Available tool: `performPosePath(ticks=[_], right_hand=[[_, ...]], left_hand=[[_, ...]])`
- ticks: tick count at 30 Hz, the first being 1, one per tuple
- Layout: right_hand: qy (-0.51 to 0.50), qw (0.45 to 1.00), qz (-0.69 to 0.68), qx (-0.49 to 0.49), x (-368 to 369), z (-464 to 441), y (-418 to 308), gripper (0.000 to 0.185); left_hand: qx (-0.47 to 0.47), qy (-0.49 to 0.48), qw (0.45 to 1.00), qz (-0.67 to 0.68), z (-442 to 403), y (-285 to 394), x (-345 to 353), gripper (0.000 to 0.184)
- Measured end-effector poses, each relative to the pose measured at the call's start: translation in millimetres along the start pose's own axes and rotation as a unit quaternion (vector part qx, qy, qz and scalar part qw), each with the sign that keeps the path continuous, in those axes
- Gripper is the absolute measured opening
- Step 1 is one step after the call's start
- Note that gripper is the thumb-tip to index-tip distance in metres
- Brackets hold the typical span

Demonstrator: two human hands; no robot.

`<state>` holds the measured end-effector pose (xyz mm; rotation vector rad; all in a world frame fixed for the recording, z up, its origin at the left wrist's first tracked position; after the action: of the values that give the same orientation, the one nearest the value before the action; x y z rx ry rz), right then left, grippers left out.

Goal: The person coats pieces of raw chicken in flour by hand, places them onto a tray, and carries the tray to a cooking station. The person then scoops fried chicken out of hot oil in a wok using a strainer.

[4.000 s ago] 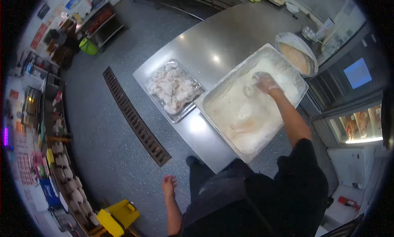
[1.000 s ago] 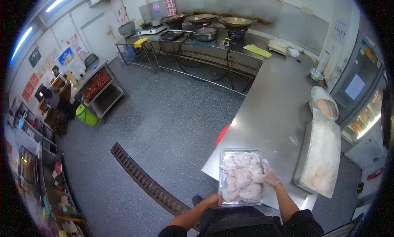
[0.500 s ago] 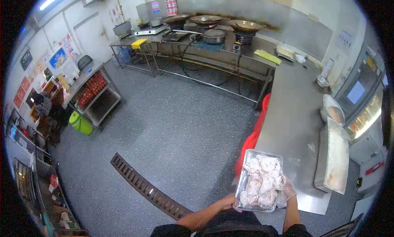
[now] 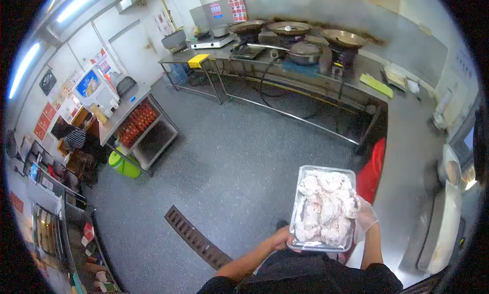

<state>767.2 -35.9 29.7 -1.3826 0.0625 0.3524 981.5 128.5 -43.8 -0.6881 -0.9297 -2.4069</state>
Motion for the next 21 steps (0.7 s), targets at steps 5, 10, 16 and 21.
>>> performPosePath(ticks=[5,10,16,21], right_hand=[[-0.069,0.991,-0.082,0.077,126,-124,-60,0.045],[-0.130,0.987,0.089,-0.037,263,-241,-158,0.044],[-0.171,0.984,0.017,-0.053,436,-395,-157,0.044],[-0.143,0.988,0.050,-0.020,529,-480,-238,0.037]], left_hand=[[0.056,0.026,0.997,0.046,-12,130,-78,0.077],[0.053,0.110,0.987,0.109,-28,251,-183,0.088],[0.106,0.078,0.985,0.112,-55,418,-308,0.089],[0.108,0.130,0.983,0.069,-65,567,-390,0.079]])
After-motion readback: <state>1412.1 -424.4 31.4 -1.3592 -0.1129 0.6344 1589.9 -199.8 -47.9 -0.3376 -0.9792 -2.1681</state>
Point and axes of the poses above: each hand's wrist, its own z-axis away from the middle knuckle, its own x-axis out of the palm, y = z × x, the point moved 7 cm from there along -z, towards the middle knuckle, and after that the axes turned 14 degrees about y, right-handed, at the moved point
